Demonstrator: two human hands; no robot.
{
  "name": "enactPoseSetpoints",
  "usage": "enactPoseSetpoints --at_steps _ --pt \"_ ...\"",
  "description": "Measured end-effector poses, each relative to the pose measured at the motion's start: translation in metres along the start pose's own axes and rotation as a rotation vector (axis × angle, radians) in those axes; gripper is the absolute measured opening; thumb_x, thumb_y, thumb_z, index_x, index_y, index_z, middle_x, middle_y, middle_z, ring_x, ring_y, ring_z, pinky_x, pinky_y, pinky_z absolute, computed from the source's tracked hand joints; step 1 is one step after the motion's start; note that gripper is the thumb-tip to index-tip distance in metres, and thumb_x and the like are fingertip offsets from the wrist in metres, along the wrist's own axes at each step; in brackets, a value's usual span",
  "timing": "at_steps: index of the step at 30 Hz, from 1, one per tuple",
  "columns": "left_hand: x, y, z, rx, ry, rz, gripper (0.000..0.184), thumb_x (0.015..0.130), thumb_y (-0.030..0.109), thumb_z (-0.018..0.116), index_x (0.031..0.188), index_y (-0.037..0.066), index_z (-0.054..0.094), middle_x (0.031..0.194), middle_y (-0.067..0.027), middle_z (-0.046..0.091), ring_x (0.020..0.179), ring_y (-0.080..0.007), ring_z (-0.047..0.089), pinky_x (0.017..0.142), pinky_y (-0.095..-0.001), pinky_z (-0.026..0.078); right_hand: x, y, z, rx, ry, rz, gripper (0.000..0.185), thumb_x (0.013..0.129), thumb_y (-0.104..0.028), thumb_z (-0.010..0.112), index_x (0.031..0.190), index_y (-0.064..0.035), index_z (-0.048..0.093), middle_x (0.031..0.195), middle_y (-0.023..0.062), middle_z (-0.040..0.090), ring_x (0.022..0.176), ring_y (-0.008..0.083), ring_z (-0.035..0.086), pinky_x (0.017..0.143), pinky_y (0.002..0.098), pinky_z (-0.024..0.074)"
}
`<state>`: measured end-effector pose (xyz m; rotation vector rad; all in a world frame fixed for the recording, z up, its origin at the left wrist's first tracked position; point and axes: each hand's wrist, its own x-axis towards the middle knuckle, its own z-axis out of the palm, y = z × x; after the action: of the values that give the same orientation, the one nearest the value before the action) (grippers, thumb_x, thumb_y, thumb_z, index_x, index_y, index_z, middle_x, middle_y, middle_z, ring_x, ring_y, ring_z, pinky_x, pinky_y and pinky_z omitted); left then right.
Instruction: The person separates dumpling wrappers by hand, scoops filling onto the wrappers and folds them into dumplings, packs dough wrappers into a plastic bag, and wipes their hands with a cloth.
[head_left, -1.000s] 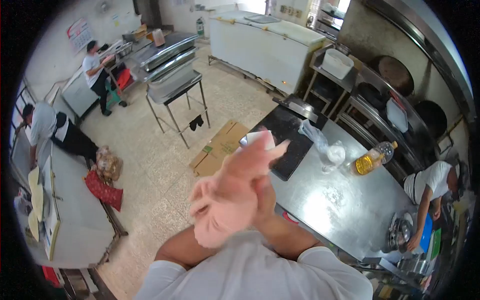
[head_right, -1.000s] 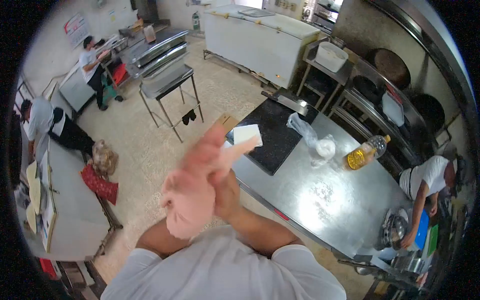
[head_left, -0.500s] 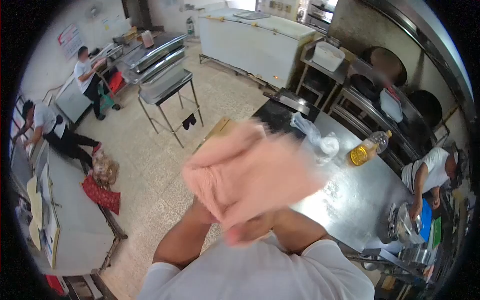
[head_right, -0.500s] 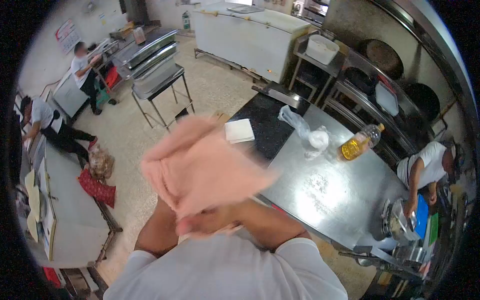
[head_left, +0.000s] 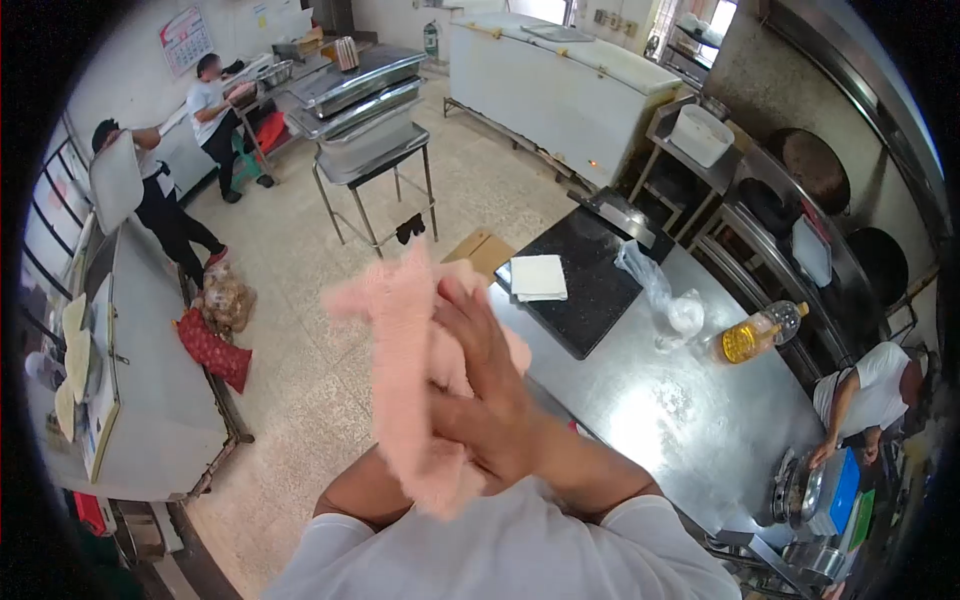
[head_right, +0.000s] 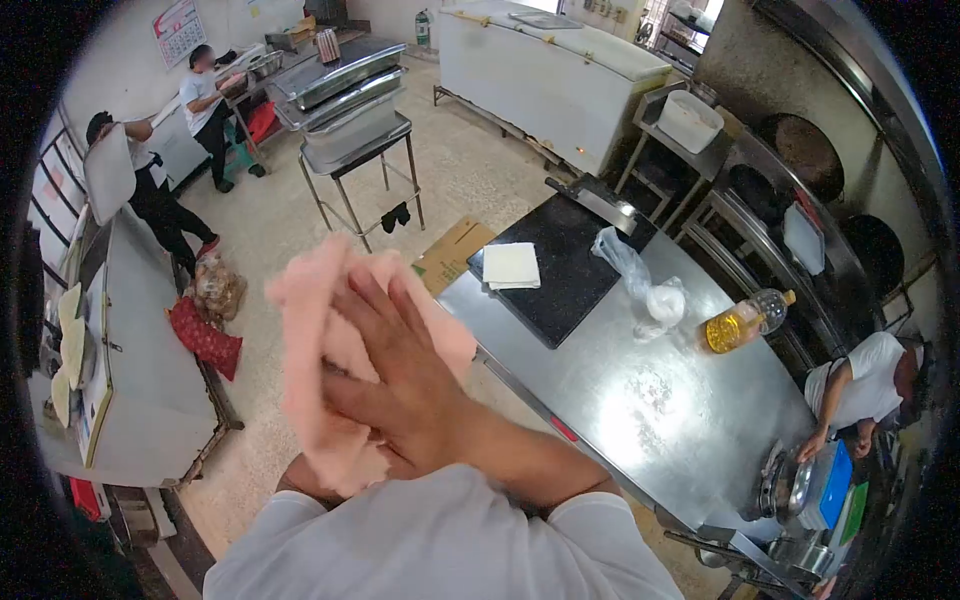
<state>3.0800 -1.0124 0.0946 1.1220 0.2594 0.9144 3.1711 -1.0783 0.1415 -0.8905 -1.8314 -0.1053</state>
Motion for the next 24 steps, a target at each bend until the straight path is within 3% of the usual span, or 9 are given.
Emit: enactPoseSetpoints --at_steps 1,8,10,11,17,20,23,24 --pt "-0.005 0.000 0.002 0.021 -0.010 0.011 0.034 0.086 0.012 0.065 0.116 0.002 0.055 0.105 -0.0087 0.064 0.092 -0.0207 0.062 0.078 -0.0297 0.050 0.008 0.009 -0.007 -0.087 -0.044 -0.099 0.055 0.090 -0.044 0.052 0.135 -0.0119 0.052 0.150 0.0316 0.028 0.141 0.0497 0.024 0.112 0.0605 0.0157" --pt "-0.004 0.023 -0.011 -0.017 0.060 0.133 0.030 0.085 0.013 0.065 0.112 0.003 0.057 0.103 -0.0095 0.063 0.091 -0.0219 0.061 0.077 -0.0300 0.050 0.061 -0.007 -0.001 0.131 0.137 -0.241 0.085 0.089 -0.070 0.039 0.146 -0.0071 0.040 0.153 0.0285 0.024 0.144 0.0461 0.019 0.115 0.0560 0.0073" --pt "-0.002 0.036 -0.027 -0.083 0.144 0.174 0.029 0.084 0.013 0.065 0.111 0.004 0.057 0.102 -0.0097 0.063 0.091 -0.0222 0.061 0.077 -0.0301 0.049 0.053 -0.021 0.010 0.241 -0.174 -0.070 0.101 0.085 -0.079 0.032 0.147 0.0000 0.034 0.153 0.0294 0.022 0.143 0.0477 0.019 0.115 0.0547 0.0092" --pt "-0.002 0.042 -0.031 -0.094 0.175 0.186 0.029 0.084 0.014 0.065 0.110 0.004 0.058 0.102 -0.0098 0.063 0.091 -0.0224 0.061 0.077 -0.0302 0.049 0.048 -0.032 0.010 0.020 -0.232 -0.062 0.099 0.086 -0.074 0.041 0.147 0.0019 0.030 0.153 0.0298 0.021 0.142 0.0485 0.021 0.115 0.0533 0.0182" --pt "-0.006 0.037 -0.054 -0.114 0.273 0.209 0.026 0.083 0.014 0.065 0.107 0.005 0.059 0.100 -0.0105 0.063 0.090 -0.0233 0.060 0.076 -0.0304 0.049 0.041 -0.018 0.025 0.228 -0.332 0.083 0.087 0.086 -0.062 0.053 0.144 0.0001 0.038 0.152 0.0293 0.025 0.141 0.0483 0.025 0.114 0.0512 0.0220" --pt "-0.007 0.029 -0.048 -0.103 0.266 0.197 0.024 0.082 0.015 0.065 0.105 0.006 0.060 0.099 -0.0108 0.062 0.090 -0.0238 0.060 0.076 -0.0306 0.049 0.026 -0.019 0.033 0.253 -0.459 0.253 0.081 0.086 -0.057 0.059 0.142 -0.0008 0.042 0.152 0.0291 0.027 0.140 0.0482 0.026 0.113 0.0501 0.0239" --pt "0.000 0.033 -0.047 -0.079 0.286 0.239 0.023 0.082 0.015 0.065 0.103 0.006 0.061 0.098 -0.0112 0.062 0.090 -0.0243 0.060 0.076 -0.0307 0.048 0.016 -0.013 0.026 0.306 -0.688 0.567 0.076 0.086 -0.051 0.064 0.140 -0.0017 0.046 0.151 0.0288 0.028 0.139 0.0480 0.028 0.113 0.0491 0.0258" --pt "0.005 0.037 -0.050 -0.066 0.311 0.273 0.022 0.082 0.015 0.065 0.102 0.007 0.061 0.097 -0.0113 0.062 0.090 -0.0245 0.060 0.076 -0.0308 0.048 0.006 -0.010 0.029 0.308 -0.686 0.568 0.076 0.086 -0.051 0.064 0.140 -0.0017 0.046 0.151 0.0288 0.028 0.139 0.0480 0.028 0.113 0.0491 0.0258"
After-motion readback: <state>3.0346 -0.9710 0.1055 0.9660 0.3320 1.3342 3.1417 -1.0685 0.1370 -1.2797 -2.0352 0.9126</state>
